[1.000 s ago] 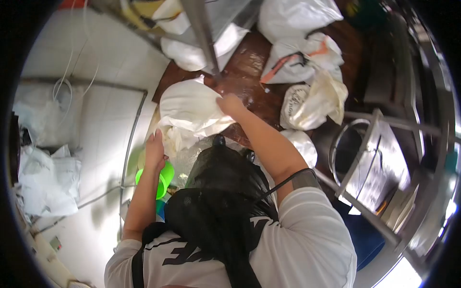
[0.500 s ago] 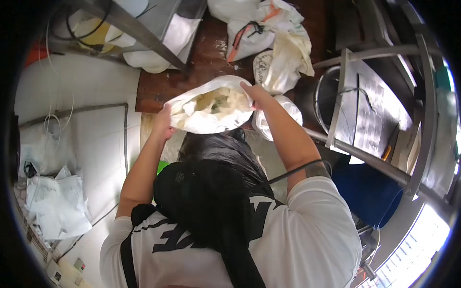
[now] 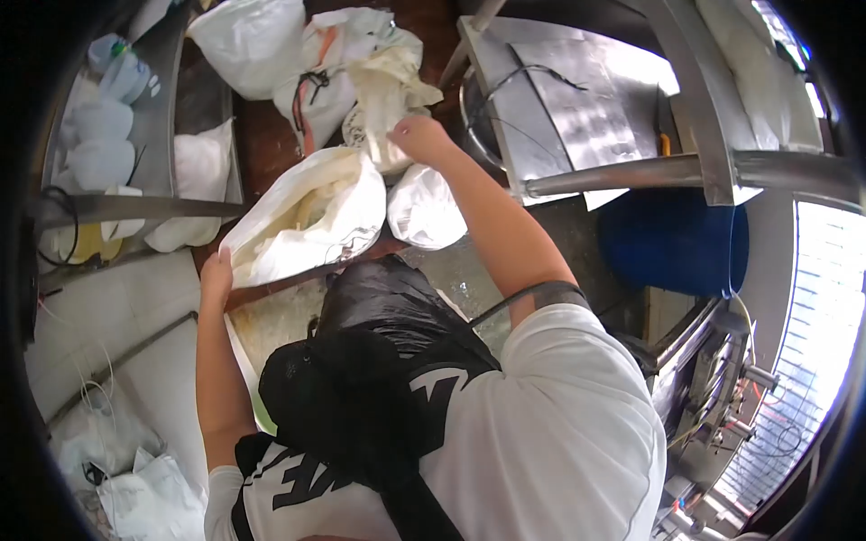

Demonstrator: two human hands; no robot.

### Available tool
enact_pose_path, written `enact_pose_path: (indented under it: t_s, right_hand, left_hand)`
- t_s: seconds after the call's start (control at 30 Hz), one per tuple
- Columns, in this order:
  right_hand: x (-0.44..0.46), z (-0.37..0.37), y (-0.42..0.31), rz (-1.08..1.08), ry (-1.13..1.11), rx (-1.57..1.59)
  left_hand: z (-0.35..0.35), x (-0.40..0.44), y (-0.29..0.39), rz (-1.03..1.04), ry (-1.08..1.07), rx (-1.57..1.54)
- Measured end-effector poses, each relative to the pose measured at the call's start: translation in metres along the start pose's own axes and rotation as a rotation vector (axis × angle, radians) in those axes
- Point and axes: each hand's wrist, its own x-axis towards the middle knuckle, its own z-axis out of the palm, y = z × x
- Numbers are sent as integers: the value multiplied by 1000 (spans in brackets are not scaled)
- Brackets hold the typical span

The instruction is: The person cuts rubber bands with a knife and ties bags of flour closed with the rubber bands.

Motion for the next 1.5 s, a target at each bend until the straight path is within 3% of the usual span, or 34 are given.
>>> enact_pose_path:
  t_s: [0.07,0.1,0.13,0.2,0.23,0.3,0.33,0.43,0.5,0.53,0.6,0.7,0.73,0.8,0.87,0.93,0.97,1.0,1.03,1.1,1.17,1.33,1.47,1.5]
  right_hand:
    - [-4,-32,19,-14,376,-241]
    - [-17,-65,9,-70,382,-538]
    - [3,-76,54,101,490,-594]
    - [-5,-119,59,258,557,-688]
    - [20,-128,93,552,563,-511]
    - [39,-122,105,693,653,-464]
    - [48,-112,105,756,741,-515]
    - [74,-94,117,612,673,-419]
    - [60,-78,82,171,713,-190]
    - [54,-63,71,159,698,-183]
    - [40,-28,57,82,742,-133]
    - [32,32,69,322,547,857]
    - [21,45,64,423,468,935]
    - [21,91,109,546,453,807]
    - [14,132,144,529,337,705]
    - [11,176,171,131,275,211]
    - [1,171,148,1,103,192]
    - [-2,161,105,214,-111,243]
    - [8,170,100,-41,-54,155]
    - [34,182,96,-280,-2,55]
    - [69,204,94,-373,25,-69]
    - [127,295,75,-309,-128,-363]
    - [108,368,60,-275,-270,-434]
    - [97,381,57,-276,-294,-425]
  left_hand:
    - [-3,-12,12,53,44,280]
    - [-8,-22,31,-78,26,153]
    - [-7,-21,31,-86,30,161]
    - [-2,-17,26,-2,17,252]
    - [3,-15,23,-21,23,257]
    - [11,-13,17,125,78,277]
    - [9,-18,21,90,91,286]
    - [7,-42,40,87,102,261]
    - [7,-57,51,97,274,365]
    - [7,-63,58,79,283,368]
    - [11,-81,71,365,501,471]
    - [8,-98,91,441,559,395]
    - [11,-98,78,430,561,397]
    - [31,-97,26,332,585,-102]
    - [58,-102,-45,149,534,-508]
    - [103,-108,-127,-17,355,-172]
    - [120,-104,-131,77,319,24]
    - [137,-97,-133,173,279,219]
    - [151,-66,-155,173,271,216]
    - [156,4,-134,141,212,36]
    - [163,77,-96,154,112,-207]
    - [195,178,2,137,-331,-817]
    - [199,179,-7,110,-442,-917]
    - [190,179,-21,-33,-474,-1037]
